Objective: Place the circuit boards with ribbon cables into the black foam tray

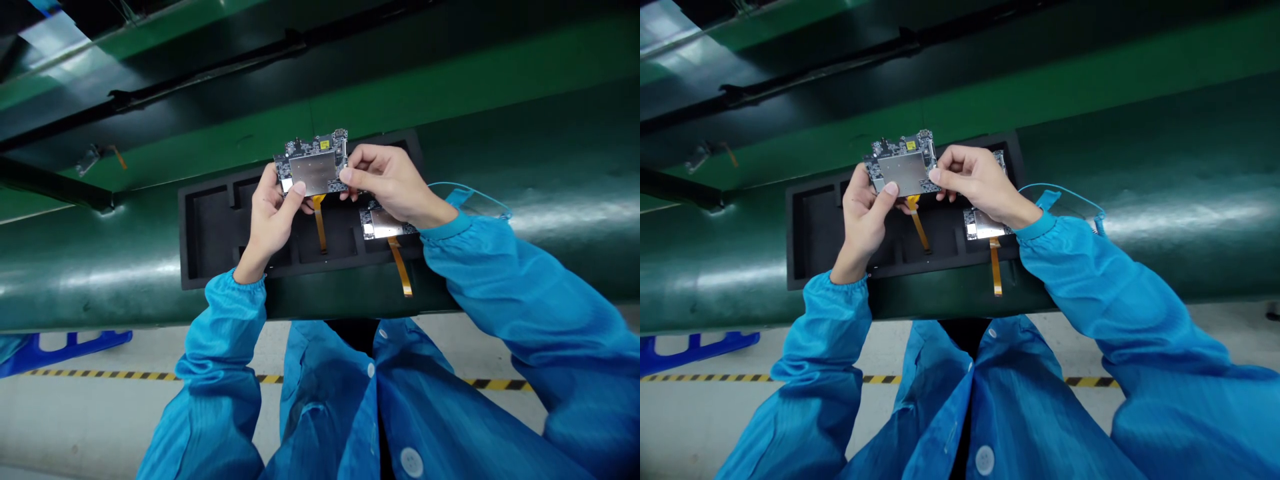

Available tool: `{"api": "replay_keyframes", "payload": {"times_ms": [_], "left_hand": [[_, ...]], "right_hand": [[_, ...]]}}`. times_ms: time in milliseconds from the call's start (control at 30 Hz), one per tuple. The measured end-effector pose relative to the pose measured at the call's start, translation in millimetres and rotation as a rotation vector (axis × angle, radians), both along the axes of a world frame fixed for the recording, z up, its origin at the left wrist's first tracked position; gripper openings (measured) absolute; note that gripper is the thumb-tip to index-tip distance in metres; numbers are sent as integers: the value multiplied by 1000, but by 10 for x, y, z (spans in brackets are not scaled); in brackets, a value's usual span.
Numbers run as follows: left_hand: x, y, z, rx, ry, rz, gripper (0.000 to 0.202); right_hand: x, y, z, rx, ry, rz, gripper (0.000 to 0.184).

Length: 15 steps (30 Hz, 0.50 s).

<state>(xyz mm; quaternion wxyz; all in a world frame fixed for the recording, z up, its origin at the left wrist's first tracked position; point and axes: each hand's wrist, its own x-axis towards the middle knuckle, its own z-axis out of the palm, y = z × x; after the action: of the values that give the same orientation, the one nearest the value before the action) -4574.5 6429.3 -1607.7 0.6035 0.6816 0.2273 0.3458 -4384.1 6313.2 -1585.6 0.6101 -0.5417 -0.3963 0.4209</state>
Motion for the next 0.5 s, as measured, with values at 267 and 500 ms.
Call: {"api": "replay_keyframes", "payload": {"times_ms": [267,500], "left_hand": [[-8,33,-10,-5,8,2,58],[-17,-6,-31,11,19,-5,60]], "right_hand": [[-5,6,-63,-28,24,2,61],[27,-8,-75,-14,-25,-54,59]]}}
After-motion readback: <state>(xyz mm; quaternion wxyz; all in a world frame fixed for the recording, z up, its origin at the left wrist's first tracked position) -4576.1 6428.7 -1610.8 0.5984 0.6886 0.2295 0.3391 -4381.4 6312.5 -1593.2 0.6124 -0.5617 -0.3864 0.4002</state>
